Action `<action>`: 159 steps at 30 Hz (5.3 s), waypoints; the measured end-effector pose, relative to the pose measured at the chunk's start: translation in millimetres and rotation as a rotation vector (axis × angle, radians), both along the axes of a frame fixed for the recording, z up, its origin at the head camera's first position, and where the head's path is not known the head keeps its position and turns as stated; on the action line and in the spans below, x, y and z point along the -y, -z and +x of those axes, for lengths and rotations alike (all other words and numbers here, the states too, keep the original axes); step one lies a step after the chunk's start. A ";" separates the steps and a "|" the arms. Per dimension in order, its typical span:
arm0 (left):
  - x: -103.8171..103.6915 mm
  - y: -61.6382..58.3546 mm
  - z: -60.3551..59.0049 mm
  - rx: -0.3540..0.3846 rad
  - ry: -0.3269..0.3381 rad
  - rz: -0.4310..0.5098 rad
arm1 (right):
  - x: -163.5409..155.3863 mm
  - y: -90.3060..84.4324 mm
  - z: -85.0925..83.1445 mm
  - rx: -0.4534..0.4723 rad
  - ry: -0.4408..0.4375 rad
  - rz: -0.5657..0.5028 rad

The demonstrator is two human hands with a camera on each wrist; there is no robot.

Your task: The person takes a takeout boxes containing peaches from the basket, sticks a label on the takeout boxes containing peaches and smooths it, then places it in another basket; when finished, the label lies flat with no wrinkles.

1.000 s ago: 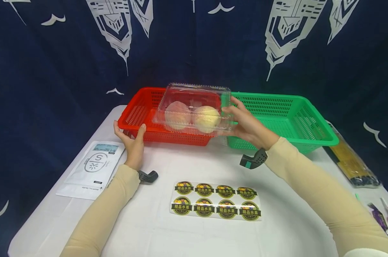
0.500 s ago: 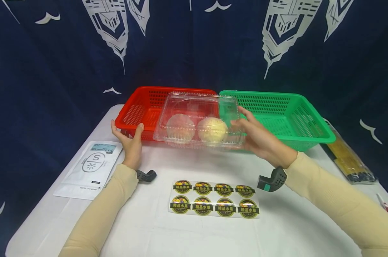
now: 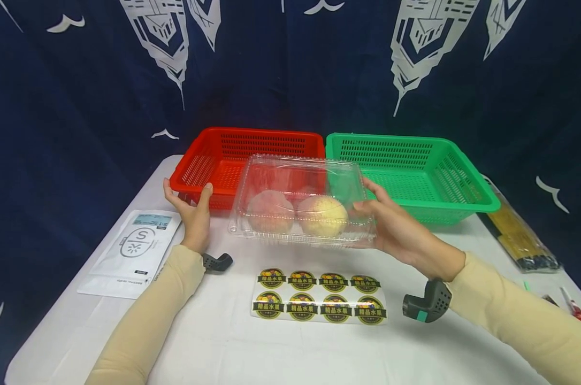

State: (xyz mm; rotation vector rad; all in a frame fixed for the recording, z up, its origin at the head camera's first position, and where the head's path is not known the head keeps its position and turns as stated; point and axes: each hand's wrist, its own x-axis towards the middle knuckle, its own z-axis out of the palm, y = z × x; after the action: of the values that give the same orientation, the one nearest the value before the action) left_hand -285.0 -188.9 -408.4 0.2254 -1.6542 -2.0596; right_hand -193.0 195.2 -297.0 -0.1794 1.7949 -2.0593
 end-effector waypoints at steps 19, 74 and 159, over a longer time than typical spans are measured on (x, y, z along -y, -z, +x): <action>-0.7 -2.6 1.0 -0.026 -0.005 0.002 | -31.5 33.9 32.2 -0.005 -0.020 0.052; -1.5 -19.0 8.1 -0.085 -0.241 -0.341 | -31.1 79.9 19.0 0.116 0.030 0.052; -37.4 -18.2 92.8 0.352 1.563 -0.858 | 69.4 99.4 64.0 -0.797 -0.489 0.452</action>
State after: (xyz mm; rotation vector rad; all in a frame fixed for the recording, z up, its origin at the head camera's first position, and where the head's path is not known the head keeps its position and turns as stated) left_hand -192.2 -151.4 -390.2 -1.4869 -3.3065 -1.7293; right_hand -129.0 125.8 -396.4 -1.2979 2.2803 -1.2589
